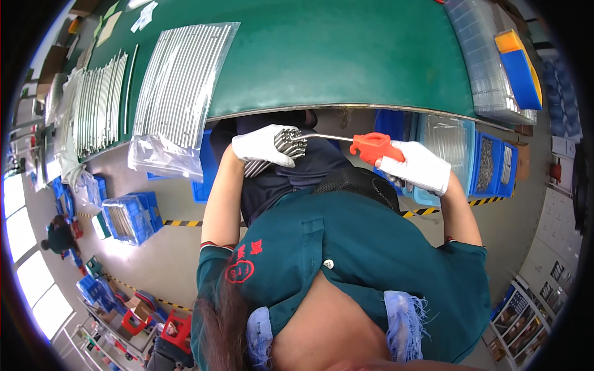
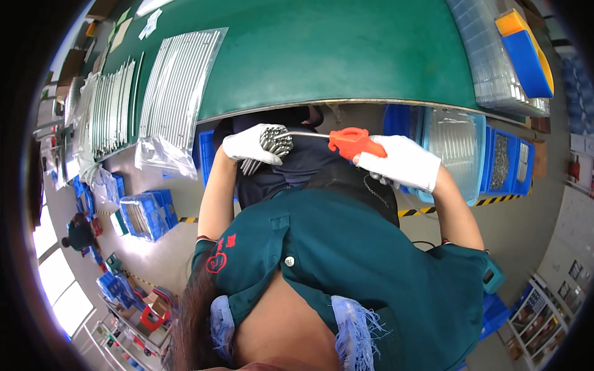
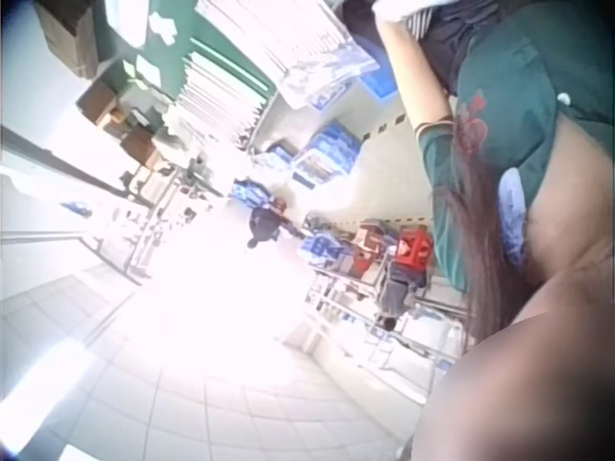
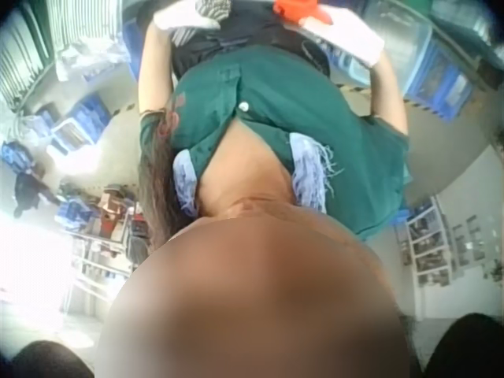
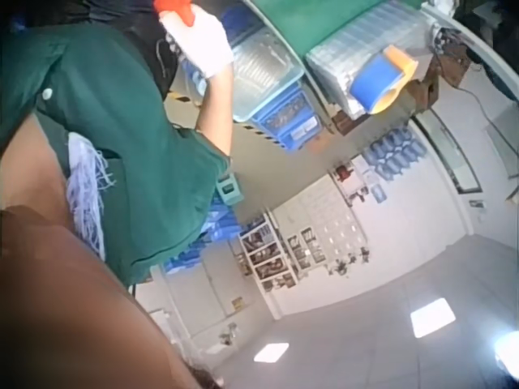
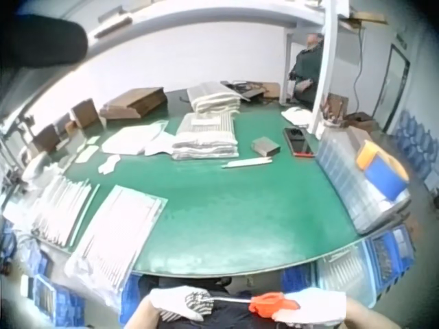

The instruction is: The user is gathering a set of metal rods, placing them into a plastic bag, and sealing it with tape.

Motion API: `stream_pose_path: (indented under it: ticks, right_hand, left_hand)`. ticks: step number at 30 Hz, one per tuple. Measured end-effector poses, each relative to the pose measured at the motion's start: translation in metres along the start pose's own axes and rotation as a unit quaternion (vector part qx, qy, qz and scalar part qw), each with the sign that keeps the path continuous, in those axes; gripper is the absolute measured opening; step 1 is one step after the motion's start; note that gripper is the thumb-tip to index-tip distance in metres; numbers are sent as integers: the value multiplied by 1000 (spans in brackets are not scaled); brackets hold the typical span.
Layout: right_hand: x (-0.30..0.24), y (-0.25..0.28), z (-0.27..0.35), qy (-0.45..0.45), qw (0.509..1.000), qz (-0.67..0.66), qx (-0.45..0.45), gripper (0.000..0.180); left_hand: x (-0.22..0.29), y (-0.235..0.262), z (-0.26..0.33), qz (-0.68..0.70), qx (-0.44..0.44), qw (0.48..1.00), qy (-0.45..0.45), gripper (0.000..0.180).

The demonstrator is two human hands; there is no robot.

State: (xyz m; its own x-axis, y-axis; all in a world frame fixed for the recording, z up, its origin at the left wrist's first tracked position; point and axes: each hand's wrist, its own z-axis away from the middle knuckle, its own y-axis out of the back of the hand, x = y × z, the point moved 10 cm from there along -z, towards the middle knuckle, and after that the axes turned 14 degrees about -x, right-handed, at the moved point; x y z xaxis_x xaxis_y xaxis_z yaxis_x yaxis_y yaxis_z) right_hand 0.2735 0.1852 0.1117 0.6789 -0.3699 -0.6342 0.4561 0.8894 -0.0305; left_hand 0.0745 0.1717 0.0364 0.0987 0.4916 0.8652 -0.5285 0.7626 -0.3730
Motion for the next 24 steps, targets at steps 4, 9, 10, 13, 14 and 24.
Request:
stream_pose_path:
  ticks: [4, 9, 10, 13, 14, 24]
  right_hand:
    - [9, 7, 1, -29, 999, 27, 21, 42]
    - [7, 14, 0, -17, 995, 82, 56, 38]
    - [7, 13, 1, -17, 995, 82, 57, 38]
    - [2, 4, 2, 12, 999, 31, 21, 39]
    - [0, 5, 4, 12, 999, 30, 21, 39]
    - [15, -6, 10, -31, 999, -3, -32, 40]
  left_hand:
    - [-1, 2, 0, -36, -1, 999, 1, 36]
    - [3, 2, 0, -27, 23, 999, -8, 35]
    - [2, 4, 0, -28, 23, 999, -8, 35]
    - [-1, 3, -1, -42, 1, 999, 4, 36]
    - [0, 3, 0, -38, 11, 999, -3, 35]
    - [2, 4, 2, -66, 4, 998, 2, 36]
